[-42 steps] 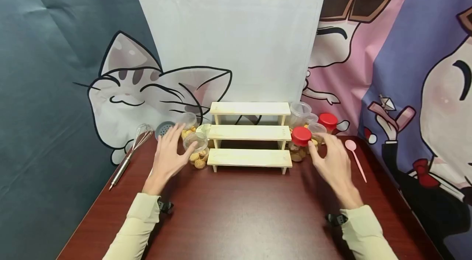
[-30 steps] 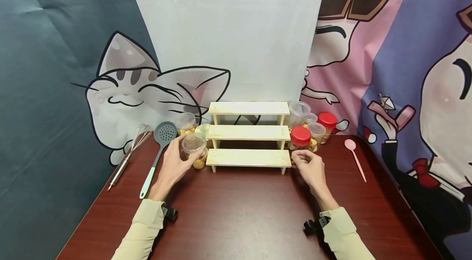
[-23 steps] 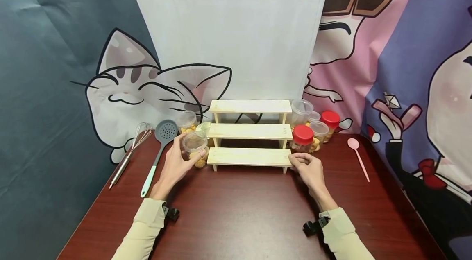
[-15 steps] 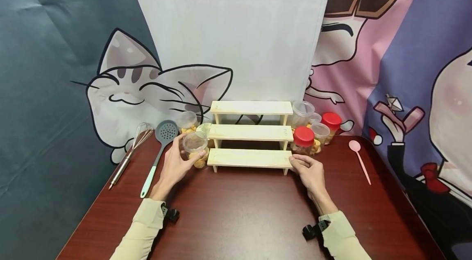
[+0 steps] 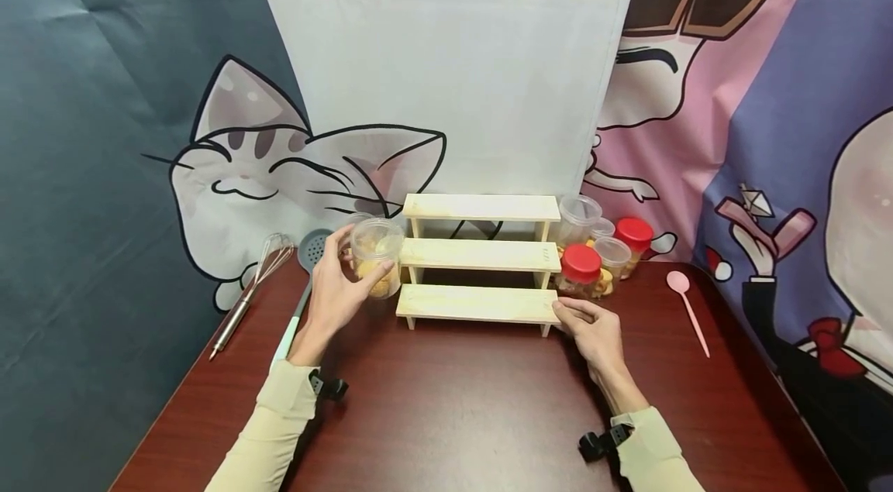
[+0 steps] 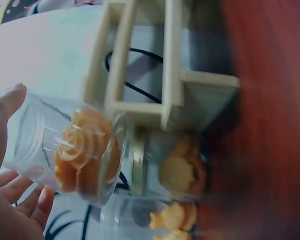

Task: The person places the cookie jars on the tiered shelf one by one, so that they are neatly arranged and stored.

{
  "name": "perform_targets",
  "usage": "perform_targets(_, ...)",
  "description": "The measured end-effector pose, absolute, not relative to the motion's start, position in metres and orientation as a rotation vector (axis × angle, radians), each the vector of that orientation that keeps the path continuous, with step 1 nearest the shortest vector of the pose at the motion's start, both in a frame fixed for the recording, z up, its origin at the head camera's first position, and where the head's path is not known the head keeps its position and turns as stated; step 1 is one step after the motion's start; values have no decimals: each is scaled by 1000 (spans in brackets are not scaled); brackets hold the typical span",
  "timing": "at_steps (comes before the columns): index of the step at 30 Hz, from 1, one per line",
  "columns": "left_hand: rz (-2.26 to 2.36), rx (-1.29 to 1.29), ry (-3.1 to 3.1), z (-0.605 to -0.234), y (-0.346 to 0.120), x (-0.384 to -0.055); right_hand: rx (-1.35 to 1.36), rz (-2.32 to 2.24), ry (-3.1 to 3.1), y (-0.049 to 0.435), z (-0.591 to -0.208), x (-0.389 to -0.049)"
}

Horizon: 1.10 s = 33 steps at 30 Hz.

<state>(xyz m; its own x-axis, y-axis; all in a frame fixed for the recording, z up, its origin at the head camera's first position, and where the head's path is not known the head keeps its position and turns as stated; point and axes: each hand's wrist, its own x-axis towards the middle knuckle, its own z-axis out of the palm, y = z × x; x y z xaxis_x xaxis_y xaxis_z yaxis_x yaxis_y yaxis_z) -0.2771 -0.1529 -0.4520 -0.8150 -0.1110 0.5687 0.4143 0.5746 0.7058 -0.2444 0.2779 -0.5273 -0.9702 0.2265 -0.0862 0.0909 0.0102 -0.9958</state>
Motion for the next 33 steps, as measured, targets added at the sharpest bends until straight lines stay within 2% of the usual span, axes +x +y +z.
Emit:
perform_targets(14, -1372, -384, -2114, -408, -88, -290, -291, 2114, -2129, 280, -530, -246)
perform_targets(33, -1519, -476, -2171, -396, 19, -331, -311, 1964, -2241, 277, -531, -244)
